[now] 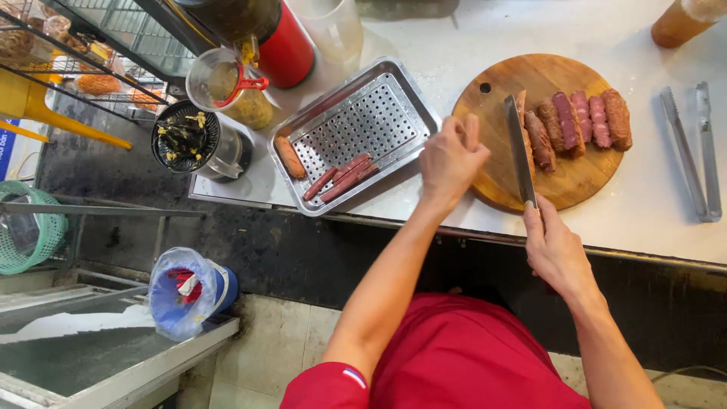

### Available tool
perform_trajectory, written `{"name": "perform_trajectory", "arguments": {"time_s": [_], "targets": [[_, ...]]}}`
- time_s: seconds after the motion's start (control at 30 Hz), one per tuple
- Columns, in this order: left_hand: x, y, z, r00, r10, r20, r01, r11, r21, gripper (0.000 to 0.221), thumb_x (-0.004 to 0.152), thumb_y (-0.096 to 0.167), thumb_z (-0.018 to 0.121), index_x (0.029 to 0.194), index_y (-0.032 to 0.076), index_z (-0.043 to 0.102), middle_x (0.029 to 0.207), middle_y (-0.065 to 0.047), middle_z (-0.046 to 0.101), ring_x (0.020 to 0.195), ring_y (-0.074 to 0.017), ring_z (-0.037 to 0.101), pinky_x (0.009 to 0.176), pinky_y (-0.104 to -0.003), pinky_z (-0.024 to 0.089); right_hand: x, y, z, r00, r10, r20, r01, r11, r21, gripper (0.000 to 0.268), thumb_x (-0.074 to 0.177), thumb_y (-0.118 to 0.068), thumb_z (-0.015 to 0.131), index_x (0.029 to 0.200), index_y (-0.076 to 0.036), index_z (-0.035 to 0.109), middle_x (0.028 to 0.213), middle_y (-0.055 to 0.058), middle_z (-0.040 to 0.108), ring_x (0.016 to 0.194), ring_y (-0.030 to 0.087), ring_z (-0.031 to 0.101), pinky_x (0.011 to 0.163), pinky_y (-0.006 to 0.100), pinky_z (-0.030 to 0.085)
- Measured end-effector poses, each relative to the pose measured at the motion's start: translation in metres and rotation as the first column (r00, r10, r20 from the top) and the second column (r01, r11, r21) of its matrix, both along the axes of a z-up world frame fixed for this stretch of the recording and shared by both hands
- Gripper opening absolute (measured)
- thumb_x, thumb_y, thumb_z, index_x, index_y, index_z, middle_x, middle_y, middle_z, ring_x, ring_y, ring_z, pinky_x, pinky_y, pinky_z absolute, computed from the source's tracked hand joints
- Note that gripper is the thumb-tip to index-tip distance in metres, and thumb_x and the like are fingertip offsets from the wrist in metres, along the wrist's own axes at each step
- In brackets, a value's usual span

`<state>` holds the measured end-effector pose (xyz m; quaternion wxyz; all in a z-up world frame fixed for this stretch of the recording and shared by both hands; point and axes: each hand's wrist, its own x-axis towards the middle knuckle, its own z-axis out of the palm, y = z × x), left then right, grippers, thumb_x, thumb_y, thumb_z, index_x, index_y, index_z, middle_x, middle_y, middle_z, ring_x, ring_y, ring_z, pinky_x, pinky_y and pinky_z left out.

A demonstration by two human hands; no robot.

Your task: Frying sausages on an induction stove and then slicing them on a cutting board.

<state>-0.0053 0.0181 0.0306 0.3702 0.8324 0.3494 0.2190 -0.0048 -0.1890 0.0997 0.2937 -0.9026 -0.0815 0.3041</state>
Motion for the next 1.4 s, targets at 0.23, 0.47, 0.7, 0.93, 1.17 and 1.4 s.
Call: {"name": "perform_trajectory", "arguments": {"time_s": [0.23,0.47,0.7,0.93,1.17,1.4], "targets": [[0.021,-0.048,-0.025,0.970,-0.025,0.240,0.075,0.976,-0.202,0.022,0.087,0.024,0.075,0.099,0.006,0.073,0.086,-0.012,0.076,0.078,-0.0274,0.077,0.071,-0.038,0.060,0.011,-0.026,-0.035,0.969,0.076,0.236,-0.097,0.992,0.077,0.049,0.106,-0.041,0.043,0.146,-0.013,0.053,0.099,0.030,0.071,0.093,0.047,0.068,0.082,0.052,0.053],[0.004,-0.036,-0.020,0.888,-0.244,0.389,0.314,0.941,-0.126,0.036,0.089,0.010,0.070,0.125,0.003,0.070,0.133,-0.016,0.067,0.099,-0.0255,0.075,0.075,-0.030,0.065,0.009,-0.015,-0.017,0.967,0.134,0.215,-0.147,0.988,0.044,0.050,0.104,-0.040,0.045,0.146,-0.015,0.051,0.098,0.030,0.071,0.097,0.049,0.067,0.085,0.054,0.053],[0.000,-0.023,-0.027,0.880,-0.311,0.358,0.357,0.932,-0.067,0.032,0.089,0.011,0.074,0.120,0.002,0.073,0.131,-0.014,0.069,0.106,-0.0267,0.076,0.082,-0.031,0.066,0.007,-0.008,-0.012,0.957,0.168,0.237,-0.173,0.985,0.000,0.050,0.104,-0.040,0.044,0.146,-0.015,0.050,0.090,0.031,0.070,0.089,0.050,0.067,0.081,0.057,0.052],[-0.003,-0.017,-0.031,0.860,-0.363,0.358,0.378,0.925,0.029,0.033,0.088,0.011,0.076,0.119,0.002,0.073,0.128,-0.013,0.071,0.109,-0.0290,0.075,0.090,-0.034,0.062,0.006,0.002,-0.004,0.955,0.153,0.256,-0.162,0.987,0.013,0.049,0.105,-0.039,0.043,0.146,-0.013,0.049,0.083,0.033,0.068,0.083,0.053,0.066,0.076,0.060,0.051],[-0.005,-0.015,-0.025,0.864,-0.358,0.355,0.396,0.918,-0.039,0.034,0.086,0.011,0.076,0.119,0.002,0.072,0.129,-0.013,0.070,0.108,-0.0275,0.075,0.090,-0.033,0.062,0.004,0.007,0.000,0.963,0.145,0.227,-0.152,0.988,0.014,0.050,0.104,-0.040,0.043,0.146,-0.014,0.049,0.080,0.034,0.067,0.079,0.054,0.066,0.073,0.060,0.052],[-0.005,-0.012,-0.023,0.859,-0.387,0.336,0.431,0.900,-0.066,0.037,0.085,0.010,0.075,0.121,0.001,0.071,0.131,-0.013,0.069,0.110,-0.0262,0.075,0.093,-0.032,0.062,0.003,0.009,-0.001,0.954,0.168,0.247,-0.173,0.985,-0.002,0.049,0.104,-0.039,0.043,0.147,-0.015,0.048,0.079,0.034,0.068,0.078,0.053,0.066,0.072,0.061,0.051]]}}
